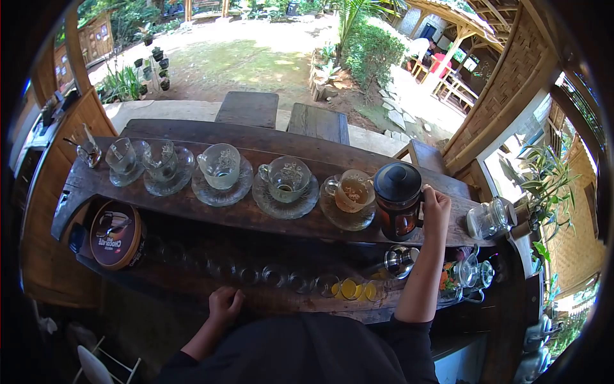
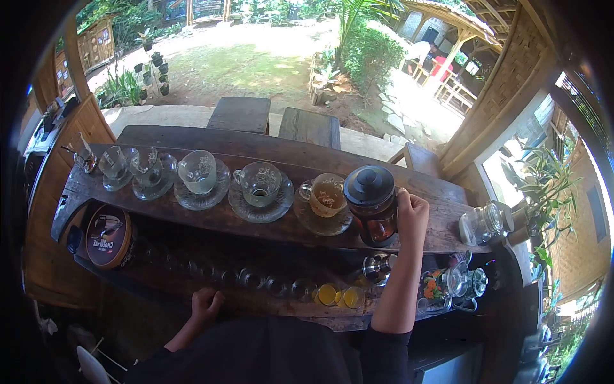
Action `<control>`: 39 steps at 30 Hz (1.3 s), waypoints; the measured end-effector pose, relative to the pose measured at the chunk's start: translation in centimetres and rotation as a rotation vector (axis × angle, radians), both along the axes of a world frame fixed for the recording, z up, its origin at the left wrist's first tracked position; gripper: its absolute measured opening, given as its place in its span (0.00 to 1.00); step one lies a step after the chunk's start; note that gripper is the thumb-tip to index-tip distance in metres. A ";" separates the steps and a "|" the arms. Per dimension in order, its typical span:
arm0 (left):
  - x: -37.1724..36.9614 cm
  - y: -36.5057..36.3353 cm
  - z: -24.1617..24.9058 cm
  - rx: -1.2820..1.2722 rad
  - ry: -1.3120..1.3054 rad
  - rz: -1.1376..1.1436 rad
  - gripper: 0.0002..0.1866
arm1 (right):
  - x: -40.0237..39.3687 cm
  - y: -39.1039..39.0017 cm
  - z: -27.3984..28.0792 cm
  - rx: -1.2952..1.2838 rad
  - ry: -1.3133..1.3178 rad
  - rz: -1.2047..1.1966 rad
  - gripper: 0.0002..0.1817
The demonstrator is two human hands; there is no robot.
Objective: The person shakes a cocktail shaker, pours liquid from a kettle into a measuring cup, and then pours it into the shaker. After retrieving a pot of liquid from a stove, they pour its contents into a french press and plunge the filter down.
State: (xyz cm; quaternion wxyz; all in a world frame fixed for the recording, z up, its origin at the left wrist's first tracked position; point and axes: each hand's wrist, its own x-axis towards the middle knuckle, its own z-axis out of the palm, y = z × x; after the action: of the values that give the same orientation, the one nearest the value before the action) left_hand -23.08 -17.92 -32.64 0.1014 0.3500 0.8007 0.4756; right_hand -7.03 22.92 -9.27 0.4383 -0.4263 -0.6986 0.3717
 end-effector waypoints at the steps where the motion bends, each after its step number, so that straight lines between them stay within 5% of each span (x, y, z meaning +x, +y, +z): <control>1: 0.0 0.0 0.1 0.005 0.003 0.001 0.08 | 0.0 0.0 0.0 0.000 0.000 0.000 0.24; 25: 0.0 -0.1 -0.1 0.026 0.004 -0.003 0.08 | 1.4 1.6 -1.1 -0.074 0.162 0.016 0.21; 28: 0.1 -0.1 0.5 -0.006 0.001 0.001 0.09 | 2.4 2.8 -2.0 -0.082 0.185 0.061 0.14; 39: 0.2 -0.1 -0.8 0.014 0.077 0.064 0.11 | 4.0 3.1 -3.0 -0.188 0.495 0.022 0.18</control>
State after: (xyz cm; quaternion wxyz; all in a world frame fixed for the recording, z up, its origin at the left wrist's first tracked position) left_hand -22.85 -17.99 -33.40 0.0528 0.3428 0.8115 0.4702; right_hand -2.99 26.03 -12.26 0.5502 -0.3539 -0.5372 0.5325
